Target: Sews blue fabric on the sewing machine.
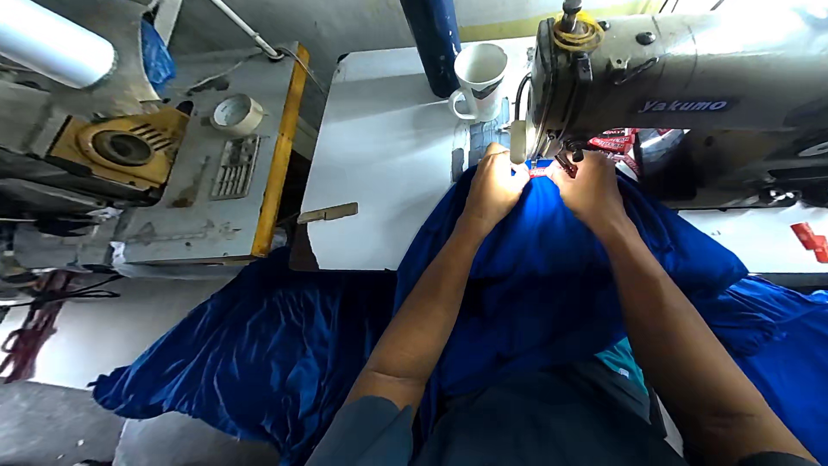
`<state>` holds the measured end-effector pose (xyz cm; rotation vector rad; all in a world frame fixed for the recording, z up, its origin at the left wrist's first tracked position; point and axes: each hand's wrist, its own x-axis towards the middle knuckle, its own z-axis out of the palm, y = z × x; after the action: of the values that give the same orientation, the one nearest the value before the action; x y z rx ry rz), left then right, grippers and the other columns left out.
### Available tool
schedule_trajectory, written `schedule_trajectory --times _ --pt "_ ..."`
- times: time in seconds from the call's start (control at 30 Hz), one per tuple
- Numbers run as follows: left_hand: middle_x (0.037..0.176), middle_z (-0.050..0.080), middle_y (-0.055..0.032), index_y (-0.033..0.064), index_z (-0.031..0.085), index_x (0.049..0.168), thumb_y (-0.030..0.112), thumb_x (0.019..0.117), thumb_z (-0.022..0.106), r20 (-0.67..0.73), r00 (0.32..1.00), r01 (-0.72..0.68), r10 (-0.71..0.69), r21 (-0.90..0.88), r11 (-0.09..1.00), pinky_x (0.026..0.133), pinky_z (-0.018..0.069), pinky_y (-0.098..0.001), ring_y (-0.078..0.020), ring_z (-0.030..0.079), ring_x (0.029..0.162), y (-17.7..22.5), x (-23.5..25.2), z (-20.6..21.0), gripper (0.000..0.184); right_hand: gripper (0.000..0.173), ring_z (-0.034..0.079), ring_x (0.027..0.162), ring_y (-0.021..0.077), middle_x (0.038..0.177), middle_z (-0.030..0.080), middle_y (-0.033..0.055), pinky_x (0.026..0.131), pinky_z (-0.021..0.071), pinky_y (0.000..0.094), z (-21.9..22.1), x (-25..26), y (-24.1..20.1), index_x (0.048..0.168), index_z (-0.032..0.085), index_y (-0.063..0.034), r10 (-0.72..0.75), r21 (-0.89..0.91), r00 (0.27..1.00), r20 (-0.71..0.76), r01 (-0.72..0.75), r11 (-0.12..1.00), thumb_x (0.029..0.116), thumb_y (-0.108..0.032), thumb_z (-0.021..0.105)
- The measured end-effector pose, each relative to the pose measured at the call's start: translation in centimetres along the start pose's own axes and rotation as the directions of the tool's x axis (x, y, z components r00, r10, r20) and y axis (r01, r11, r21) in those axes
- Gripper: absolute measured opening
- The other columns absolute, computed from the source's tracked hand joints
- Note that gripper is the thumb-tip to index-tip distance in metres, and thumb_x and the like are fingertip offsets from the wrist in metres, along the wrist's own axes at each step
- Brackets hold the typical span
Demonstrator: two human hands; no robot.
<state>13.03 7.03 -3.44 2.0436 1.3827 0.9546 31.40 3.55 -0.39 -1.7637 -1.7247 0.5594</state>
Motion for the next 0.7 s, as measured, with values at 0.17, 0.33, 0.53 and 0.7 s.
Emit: schedule_trajectory --times 0.17,0.33,0.53,0.7 --pt "0.096 0.065 -0.004 0.0099 0.067 0.08 0.023 0.094 0.064 -0.009 1.0 0.001 -0.001 -0.014 1.0 0.077 0.0522 -0.0315 -0.0132 0.062 0.09 0.1 -0.1 0.0 0.02 0.022 0.068 0.088 0.0318 0.088 0.069 0.015 0.078 0.053 0.0568 0.2 0.2 0.1 0.093 0.071 -0.0037 0.027 -0.025 1.0 -0.001 -0.027 0.999 0.0971 -0.025 0.065" --pt "0.103 0.062 -0.0063 0.0089 0.071 0.089 0.023 0.0918 0.071 -0.117 0.988 0.094 -0.096 -0.023 0.995 0.076 0.0519 -0.0251 -0.0104 0.06 0.085 1.3 -1.2 -0.7 0.015 0.021 0.067 0.082 0.0285 0.084 0.068 0.012 0.074 0.0521 0.0549 0.3 -0.2 0.4 0.094 0.072 -0.0058 0.024 0.005 1.0 -0.017 -0.024 1.0 0.0977 -0.025 0.065" --pt "0.093 0.064 -0.0056 0.0096 0.064 0.069 0.017 0.0895 0.069 -0.048 0.999 0.007 -0.006 0.029 1.0 0.085 0.0484 -0.0323 -0.0164 0.06 0.098 1.6 -1.3 -0.7 0.022 0.021 0.065 0.078 0.0253 0.082 0.067 0.0099 0.072 0.0517 0.0518 0.2 -0.8 0.6 0.093 0.071 -0.0061 0.024 0.062 1.0 -0.018 -0.022 0.998 0.0987 -0.025 0.064" --pt "0.101 0.064 -0.0039 0.0115 0.07 0.075 0.017 0.0893 0.071 -0.029 0.998 0.065 -0.064 0.008 0.998 0.085 0.0508 -0.0275 -0.0118 0.06 0.099 2.7 -2.1 -1.5 0.016 0.015 0.058 0.069 0.0123 0.079 0.064 0.0018 0.064 0.0481 0.0353 -0.4 -3.0 0.6 0.097 0.072 -0.012 -0.009 0.221 0.997 -0.074 0.026 0.975 0.1002 -0.024 0.064"
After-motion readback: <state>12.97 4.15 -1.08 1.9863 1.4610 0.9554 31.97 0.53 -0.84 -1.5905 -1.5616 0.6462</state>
